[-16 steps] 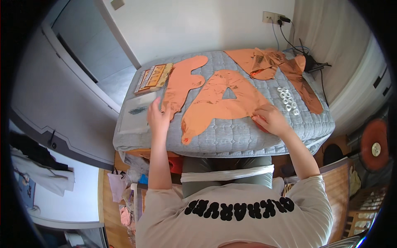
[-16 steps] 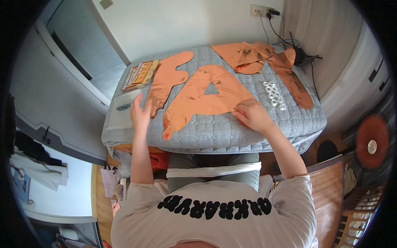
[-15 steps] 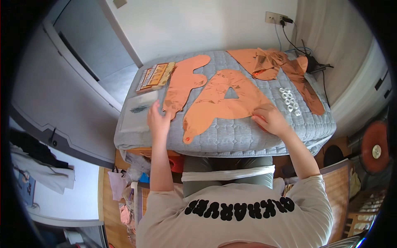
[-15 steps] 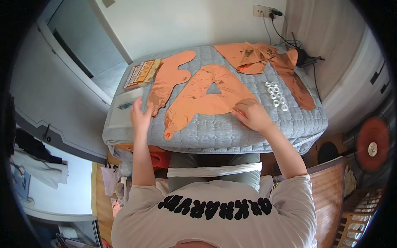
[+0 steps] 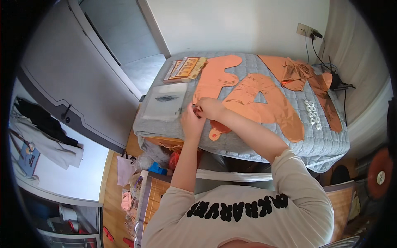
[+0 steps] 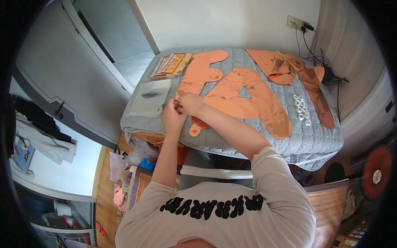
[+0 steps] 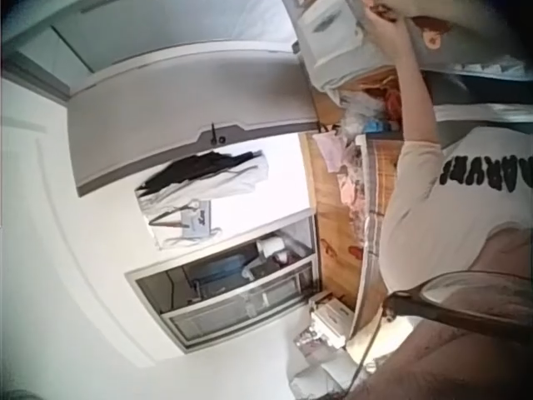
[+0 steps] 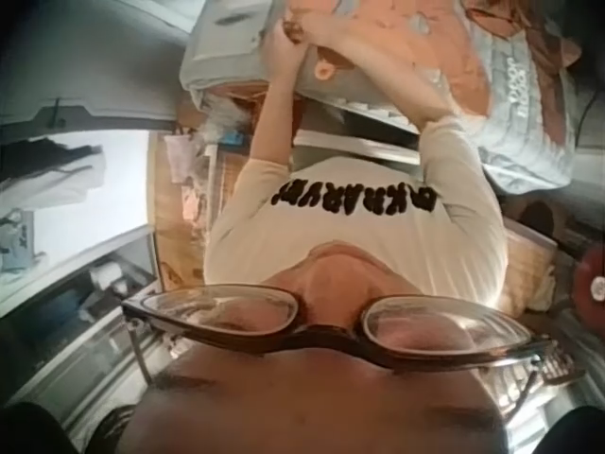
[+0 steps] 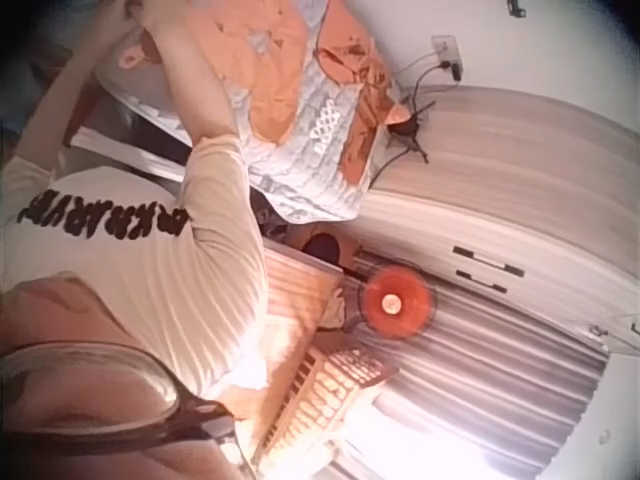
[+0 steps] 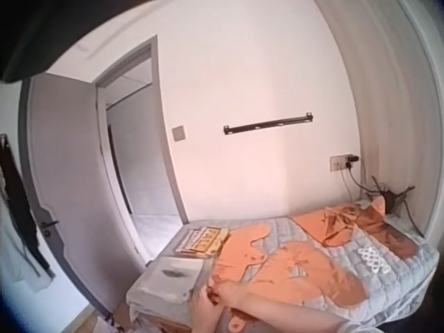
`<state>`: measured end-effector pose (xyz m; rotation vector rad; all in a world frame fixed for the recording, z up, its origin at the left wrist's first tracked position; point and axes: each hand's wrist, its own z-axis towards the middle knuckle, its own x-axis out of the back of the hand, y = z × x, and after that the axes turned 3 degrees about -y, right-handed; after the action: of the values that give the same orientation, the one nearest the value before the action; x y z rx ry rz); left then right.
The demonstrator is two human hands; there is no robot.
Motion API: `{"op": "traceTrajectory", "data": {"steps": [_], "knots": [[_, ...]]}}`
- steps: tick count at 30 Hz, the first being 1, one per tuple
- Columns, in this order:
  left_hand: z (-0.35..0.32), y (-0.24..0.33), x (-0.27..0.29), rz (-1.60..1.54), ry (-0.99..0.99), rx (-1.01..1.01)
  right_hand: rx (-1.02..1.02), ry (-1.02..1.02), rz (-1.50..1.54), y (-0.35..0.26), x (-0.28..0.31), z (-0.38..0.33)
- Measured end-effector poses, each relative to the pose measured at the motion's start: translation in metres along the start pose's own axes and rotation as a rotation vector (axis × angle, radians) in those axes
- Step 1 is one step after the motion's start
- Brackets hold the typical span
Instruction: Folding deflated foil balloons and preparing them with backing cards for packaging.
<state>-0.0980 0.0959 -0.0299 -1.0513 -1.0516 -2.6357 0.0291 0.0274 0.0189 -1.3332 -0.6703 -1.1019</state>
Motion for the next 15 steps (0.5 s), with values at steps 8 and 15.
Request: {"op": "traceTrajectory", "data": {"steps": [8, 15], "knots": [[-0.004, 0.009, 0.006, 0.087, 0.001, 0.014, 0.02, -0.088, -0.146, -0.006, 0.004, 0.009], [-0.002, 0.007, 0.004, 0.082, -0.002, 0.023, 0.09, 0.002, -0.146, 0.003, -0.004, 0.006]]}}
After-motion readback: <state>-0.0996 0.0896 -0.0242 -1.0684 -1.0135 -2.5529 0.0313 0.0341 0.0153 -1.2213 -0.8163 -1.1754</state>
